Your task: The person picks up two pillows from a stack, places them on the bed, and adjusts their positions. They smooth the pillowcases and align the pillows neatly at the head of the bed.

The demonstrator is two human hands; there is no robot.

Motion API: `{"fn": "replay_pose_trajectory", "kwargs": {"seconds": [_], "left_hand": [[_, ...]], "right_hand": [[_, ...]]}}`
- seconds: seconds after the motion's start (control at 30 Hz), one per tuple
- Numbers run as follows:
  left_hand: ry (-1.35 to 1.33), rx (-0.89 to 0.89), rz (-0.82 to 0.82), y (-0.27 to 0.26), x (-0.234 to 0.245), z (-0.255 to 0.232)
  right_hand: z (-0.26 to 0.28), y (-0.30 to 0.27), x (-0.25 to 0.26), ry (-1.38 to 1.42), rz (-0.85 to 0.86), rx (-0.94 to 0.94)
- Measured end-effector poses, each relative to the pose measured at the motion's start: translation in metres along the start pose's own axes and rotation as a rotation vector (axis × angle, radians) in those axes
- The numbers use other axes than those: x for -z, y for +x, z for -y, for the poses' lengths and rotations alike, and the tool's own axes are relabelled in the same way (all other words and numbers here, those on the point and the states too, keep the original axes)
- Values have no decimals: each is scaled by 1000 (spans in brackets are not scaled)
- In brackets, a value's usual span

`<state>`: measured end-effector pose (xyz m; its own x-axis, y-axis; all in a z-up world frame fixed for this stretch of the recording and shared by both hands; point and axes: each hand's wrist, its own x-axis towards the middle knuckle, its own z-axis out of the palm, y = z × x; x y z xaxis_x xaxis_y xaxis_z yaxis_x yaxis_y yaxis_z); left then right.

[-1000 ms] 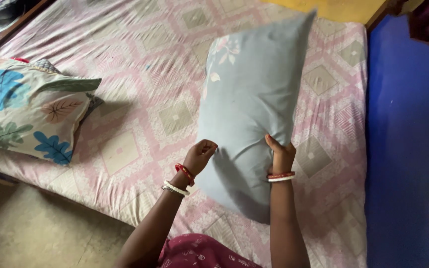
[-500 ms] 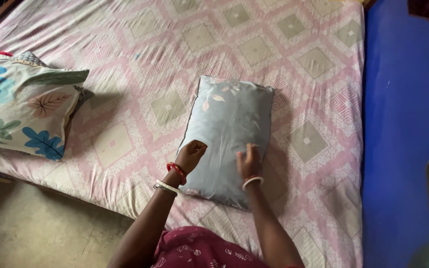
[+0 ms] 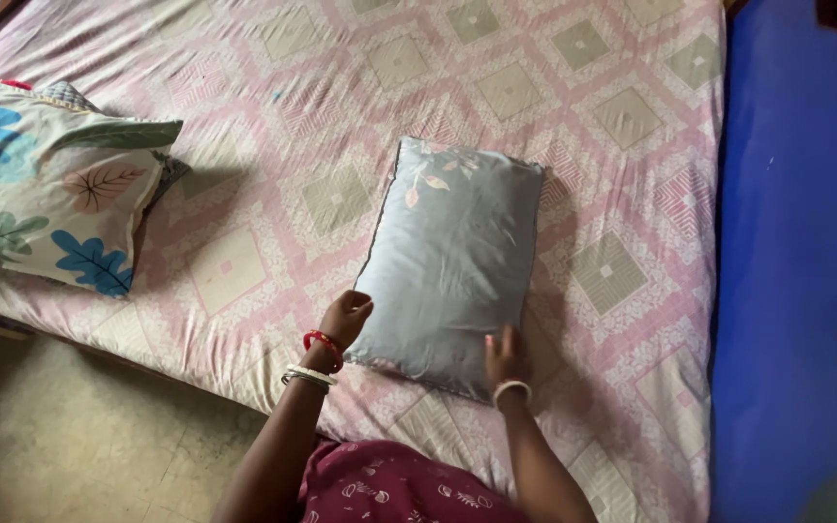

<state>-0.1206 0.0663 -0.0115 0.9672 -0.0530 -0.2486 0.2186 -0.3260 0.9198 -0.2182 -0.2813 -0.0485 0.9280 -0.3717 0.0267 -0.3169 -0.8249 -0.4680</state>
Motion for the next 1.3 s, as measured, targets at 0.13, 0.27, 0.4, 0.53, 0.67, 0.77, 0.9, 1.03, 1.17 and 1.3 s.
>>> {"fn": "replay_pose_trajectory", "kwargs": {"seconds": [0.13,0.27,0.4,0.53,0.67,0.77,0.9,1.03,1.17,1.3], "left_hand": [[103,23,-62,32,-2,92],[259,153,-49,40,-6,139],[318,257,-98,38,-3,153],[283,197,-144,36,-5,192],[59,242,-48,27,-3,185],[-145,388,6,24,-8,189],[-190,467,90,17,-11,188],[-35,429,143,11,-3,173],[337,300,212,10,1,164],[678,119,333,-11,20,178]], "right_hand": [[-77,4,-40,54,129,-329],[-114,-15,-58,318,146,-462],[-164,-40,-97,724,232,-714],[-141,-51,-81,845,198,-913],[-126,-54,-55,816,141,-763],[-129,-65,-41,795,87,-678],[-108,-98,-10,737,-103,-704],[-119,-125,-8,731,-188,-748],[-123,-154,-14,742,-171,-778],[-101,-172,-25,722,-114,-773]]}}
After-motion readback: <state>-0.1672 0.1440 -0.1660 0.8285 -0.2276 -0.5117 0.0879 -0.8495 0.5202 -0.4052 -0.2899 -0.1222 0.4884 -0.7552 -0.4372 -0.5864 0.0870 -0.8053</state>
